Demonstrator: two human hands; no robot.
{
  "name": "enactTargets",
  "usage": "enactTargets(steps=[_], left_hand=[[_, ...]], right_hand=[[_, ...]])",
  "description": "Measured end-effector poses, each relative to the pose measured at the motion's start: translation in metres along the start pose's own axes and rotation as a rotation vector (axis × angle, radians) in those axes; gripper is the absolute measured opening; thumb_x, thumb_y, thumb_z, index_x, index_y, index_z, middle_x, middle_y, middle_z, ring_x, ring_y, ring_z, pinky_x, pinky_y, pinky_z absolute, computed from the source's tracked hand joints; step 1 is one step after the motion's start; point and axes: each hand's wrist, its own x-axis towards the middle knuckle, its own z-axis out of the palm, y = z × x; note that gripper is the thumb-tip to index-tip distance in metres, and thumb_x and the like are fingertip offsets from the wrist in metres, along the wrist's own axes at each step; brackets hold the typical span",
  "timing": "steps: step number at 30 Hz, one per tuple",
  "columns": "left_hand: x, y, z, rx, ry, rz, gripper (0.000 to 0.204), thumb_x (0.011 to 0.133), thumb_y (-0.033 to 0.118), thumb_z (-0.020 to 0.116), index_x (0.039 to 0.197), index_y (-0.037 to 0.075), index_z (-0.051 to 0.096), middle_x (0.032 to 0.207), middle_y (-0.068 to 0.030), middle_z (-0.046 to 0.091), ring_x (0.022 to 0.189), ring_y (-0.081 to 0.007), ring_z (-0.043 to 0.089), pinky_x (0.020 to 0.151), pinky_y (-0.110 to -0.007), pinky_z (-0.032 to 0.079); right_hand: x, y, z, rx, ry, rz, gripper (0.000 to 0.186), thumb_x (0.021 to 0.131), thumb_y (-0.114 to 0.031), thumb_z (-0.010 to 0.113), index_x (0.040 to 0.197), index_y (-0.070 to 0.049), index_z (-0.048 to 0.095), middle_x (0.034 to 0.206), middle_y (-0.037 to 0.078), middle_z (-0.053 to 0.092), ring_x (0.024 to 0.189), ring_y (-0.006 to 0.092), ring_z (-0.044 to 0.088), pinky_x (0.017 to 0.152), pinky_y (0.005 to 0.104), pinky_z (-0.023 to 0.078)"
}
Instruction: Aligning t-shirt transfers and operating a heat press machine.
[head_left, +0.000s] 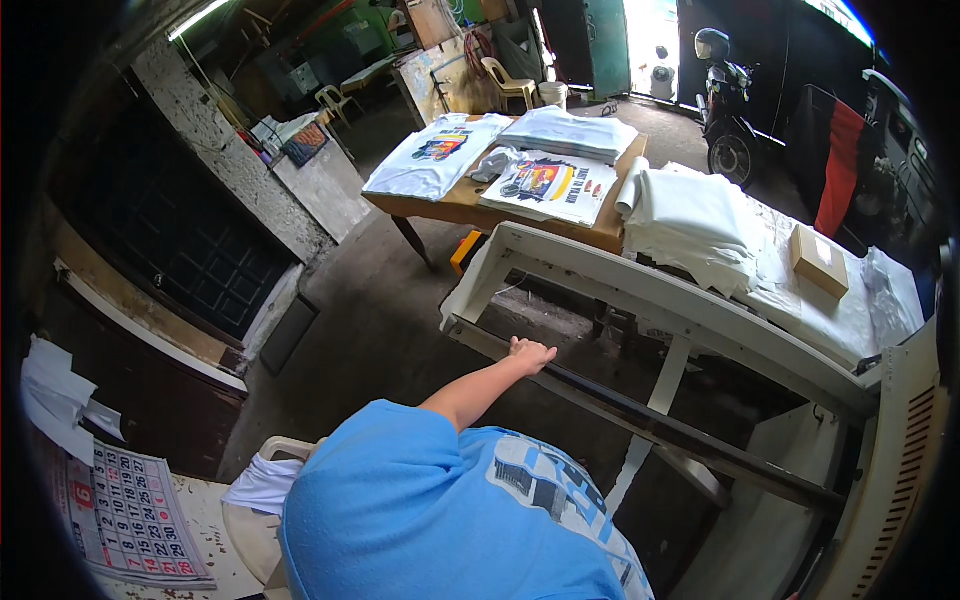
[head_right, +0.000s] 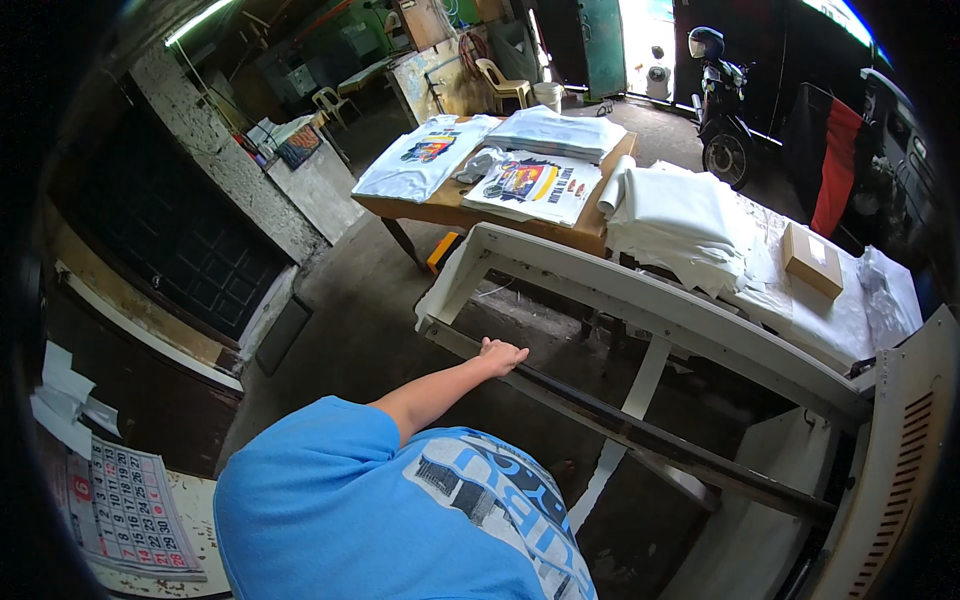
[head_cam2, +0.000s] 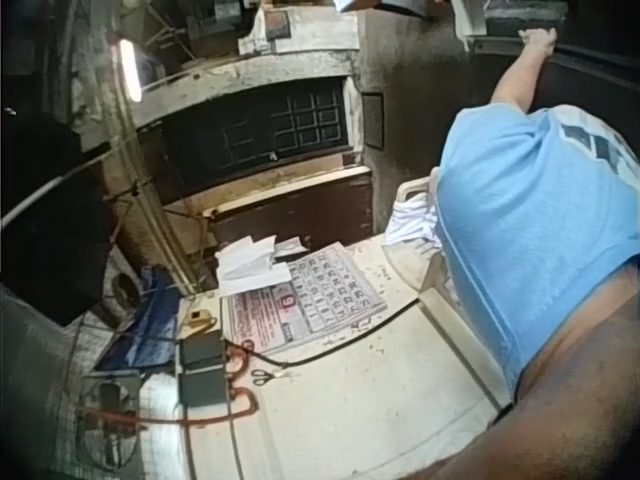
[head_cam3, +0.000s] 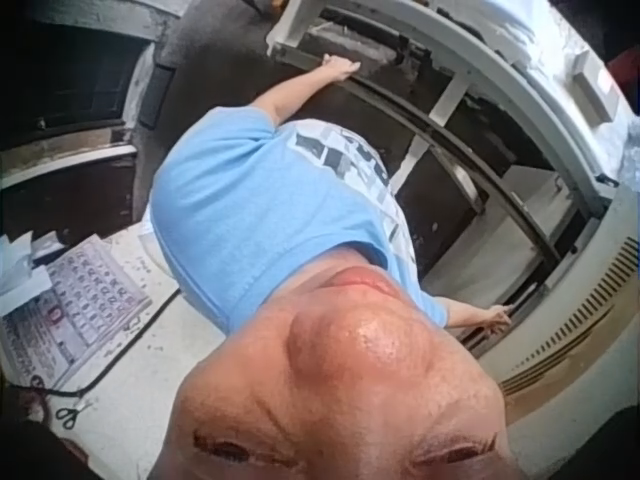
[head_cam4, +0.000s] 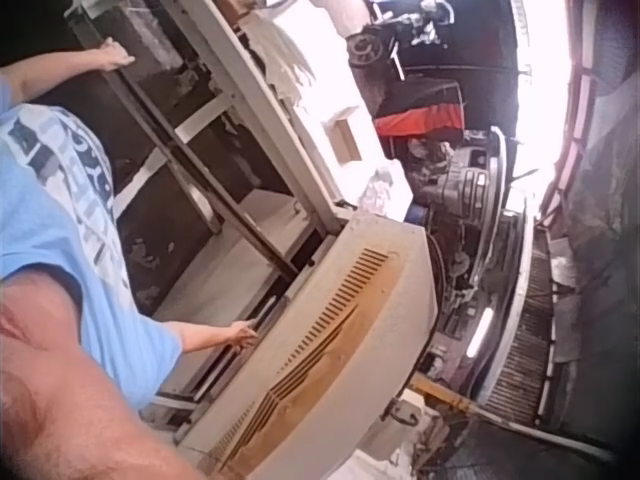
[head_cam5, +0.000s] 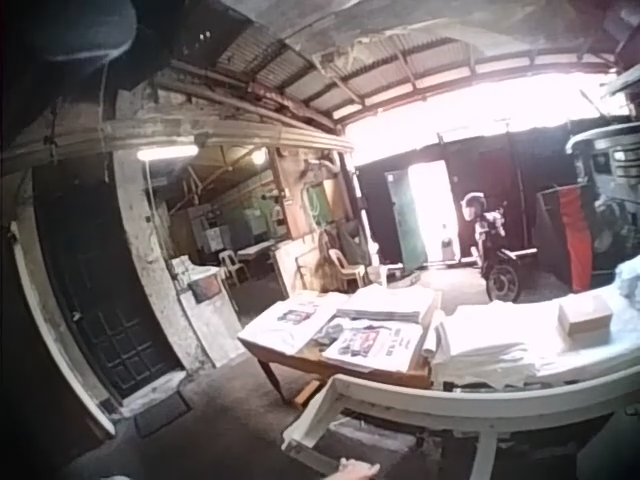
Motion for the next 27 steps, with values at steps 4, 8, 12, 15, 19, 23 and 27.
enactTargets(steps=[4, 8, 12, 15, 19, 23, 27], left_hand=[[-0.004, -0.003, -0.003, 0.008, 0.018, 0.039, 0.056, 0.088, 0.048, 0.023, 0.085, 0.011, 0.065, 0.092, -0.0122, 0.061, 0.091, -0.0288, 0.055, 0.081, -0.046, 0.031], [-0.018, -0.005, -0.008, -0.038, 0.057, 0.075, 0.058, 0.087, 0.051, 0.022, 0.090, 0.011, 0.065, 0.095, -0.0123, 0.060, 0.097, -0.0280, 0.052, 0.085, -0.045, 0.029], [-0.013, -0.002, -0.010, -0.092, 0.089, 0.221, 0.056, 0.088, 0.051, 0.023, 0.088, 0.012, 0.063, 0.089, -0.0131, 0.058, 0.093, -0.0275, 0.051, 0.083, -0.044, 0.031], [-0.036, -0.040, -0.002, -0.318, 0.166, 0.314, 0.049, 0.089, 0.046, 0.028, 0.092, 0.009, 0.060, 0.094, -0.0124, 0.055, 0.094, -0.0280, 0.050, 0.086, -0.041, 0.032], [-0.074, -0.073, -0.017, -0.786, 0.379, 0.490, 0.035, 0.090, 0.032, 0.038, 0.093, 0.002, 0.056, 0.095, -0.0121, 0.054, 0.096, -0.0280, 0.050, 0.085, -0.034, 0.038], [-0.114, -0.141, -0.012, -0.931, 0.276, 0.412, 0.034, 0.088, 0.032, 0.039, 0.092, 0.004, 0.058, 0.089, -0.0132, 0.056, 0.089, -0.0285, 0.053, 0.080, -0.035, 0.041], [-0.139, -0.225, 0.038, -0.869, 0.104, 0.249, 0.033, 0.084, 0.031, 0.043, 0.091, 0.003, 0.059, 0.089, -0.0153, 0.060, 0.087, -0.0311, 0.056, 0.076, -0.038, 0.044]], right_hand=[[0.012, 0.005, 0.028, 0.060, 0.039, 0.053, 0.074, 0.082, -0.058, 0.024, 0.136, -0.008, 0.009, 0.141, 0.018, 0.001, 0.130, 0.0372, -0.003, 0.099, 0.0573, -0.001], [-0.076, -0.081, 0.027, 0.008, 0.252, -0.012, 0.054, 0.084, -0.021, 0.037, 0.129, 0.001, 0.019, 0.137, 0.028, 0.003, 0.121, 0.0470, 0.016, 0.093, 0.0630, 0.013], [-0.068, -0.104, 0.140, 0.140, 0.710, -0.571, 0.041, 0.071, -0.022, 0.056, 0.108, -0.011, 0.041, 0.109, 0.015, 0.043, 0.097, 0.0359, 0.048, 0.072, 0.0543, 0.042], [-0.233, -0.219, 0.137, 0.212, 0.609, -0.952, 0.047, 0.070, -0.026, 0.056, 0.113, -0.014, 0.040, 0.114, 0.016, 0.035, 0.097, 0.0367, 0.045, 0.065, 0.0549, 0.041], [-0.421, -0.276, 0.124, 0.472, 0.177, -1.308, 0.056, 0.075, -0.025, 0.053, 0.126, -0.014, 0.033, 0.131, 0.015, 0.025, 0.120, 0.0328, 0.029, 0.087, 0.0494, 0.031], [-0.536, -0.290, 0.141, 0.315, 0.102, -1.578, 0.053, 0.080, -0.030, 0.051, 0.129, -0.018, 0.033, 0.134, 0.014, 0.026, 0.120, 0.0297, 0.032, 0.090, 0.0455, 0.032], [-0.551, -0.299, 0.187, -0.074, -0.145, -1.488, 0.045, 0.083, -0.038, 0.040, 0.120, -0.013, 0.044, 0.116, 0.016, 0.047, 0.095, 0.0331, 0.053, 0.073, 0.0414, 0.046]])
